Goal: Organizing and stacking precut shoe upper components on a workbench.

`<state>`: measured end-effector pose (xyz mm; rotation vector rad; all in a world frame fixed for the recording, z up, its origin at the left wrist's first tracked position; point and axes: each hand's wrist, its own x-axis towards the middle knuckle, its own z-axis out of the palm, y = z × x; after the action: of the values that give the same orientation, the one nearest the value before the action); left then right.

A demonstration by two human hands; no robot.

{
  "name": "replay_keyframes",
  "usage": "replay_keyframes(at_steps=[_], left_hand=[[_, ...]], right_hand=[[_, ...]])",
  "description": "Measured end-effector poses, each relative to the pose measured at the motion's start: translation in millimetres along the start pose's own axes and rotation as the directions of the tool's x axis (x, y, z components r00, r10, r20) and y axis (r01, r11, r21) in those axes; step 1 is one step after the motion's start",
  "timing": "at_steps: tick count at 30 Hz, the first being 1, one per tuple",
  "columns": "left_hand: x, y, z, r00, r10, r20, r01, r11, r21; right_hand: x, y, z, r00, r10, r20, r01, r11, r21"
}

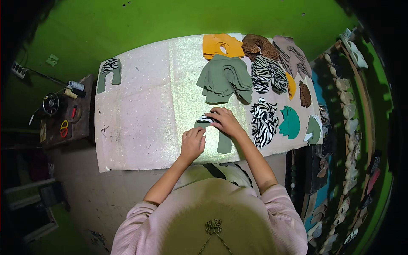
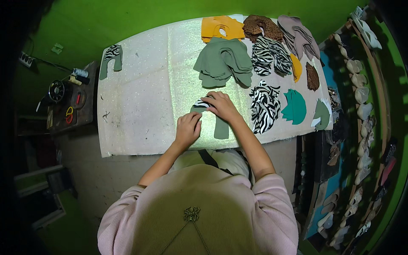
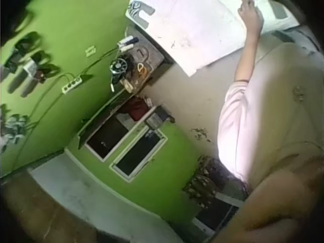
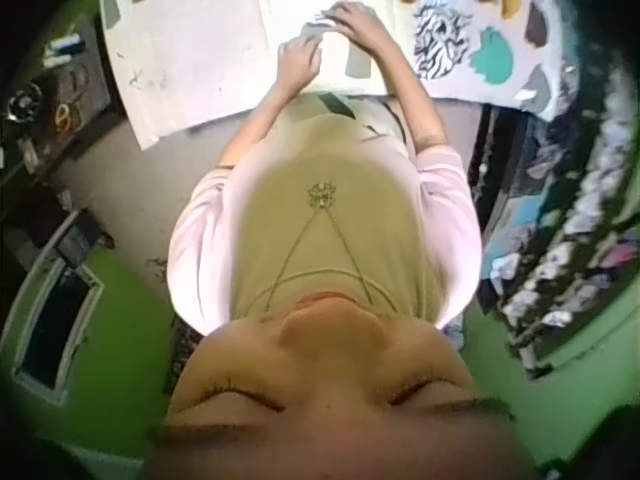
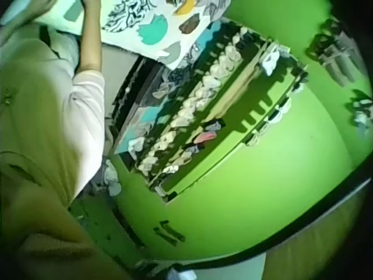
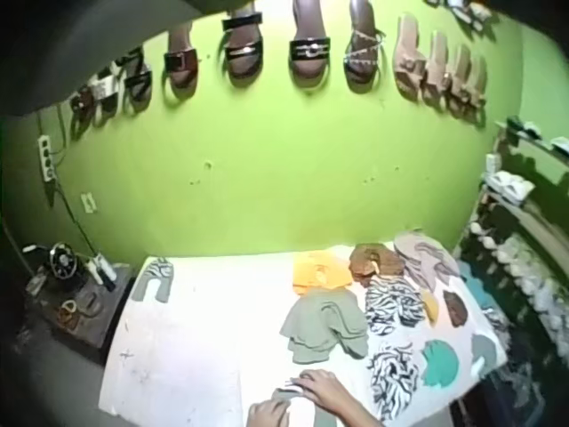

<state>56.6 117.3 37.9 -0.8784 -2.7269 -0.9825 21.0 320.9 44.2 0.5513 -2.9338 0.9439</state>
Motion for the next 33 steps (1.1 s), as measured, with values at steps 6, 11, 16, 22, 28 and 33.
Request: replay_keyframes(at_steps=[6,11,16,22,28,33], left_hand=[[9,-4,0,1.000,-0.008,0.028,0.008,1.000,-0.003],[12,-9,6,1.000,-0.004,-0.001,0.004,1.000,0.020],[18,-14,10,1.000,0.016,0.025,-0.017,0.999,0.045],[17,-17,12,0.999,0.043,0.021,-0.044,0.997,0.063],[15,-27,16,0.994,0.111,0.010,-0.111,0.988,0.104],[8,-29,18,0.995,0.096,0.015,-0.097,0.989,0.109]], right_hand=[[10,6,-3,1.000,-0.022,0.018,0.022,1.000,0.016],[12,10,-3,1.000,-0.031,0.002,0.030,0.998,0.058],[8,14,-2,1.000,-0.021,-0.018,0.023,0.996,0.082],[9,16,-2,0.999,-0.042,-0.015,0.044,0.994,0.102],[9,16,-1,1.000,-0.027,-0.011,0.027,0.995,0.093],[8,13,-2,0.999,-0.021,-0.046,0.026,0.992,0.125]])
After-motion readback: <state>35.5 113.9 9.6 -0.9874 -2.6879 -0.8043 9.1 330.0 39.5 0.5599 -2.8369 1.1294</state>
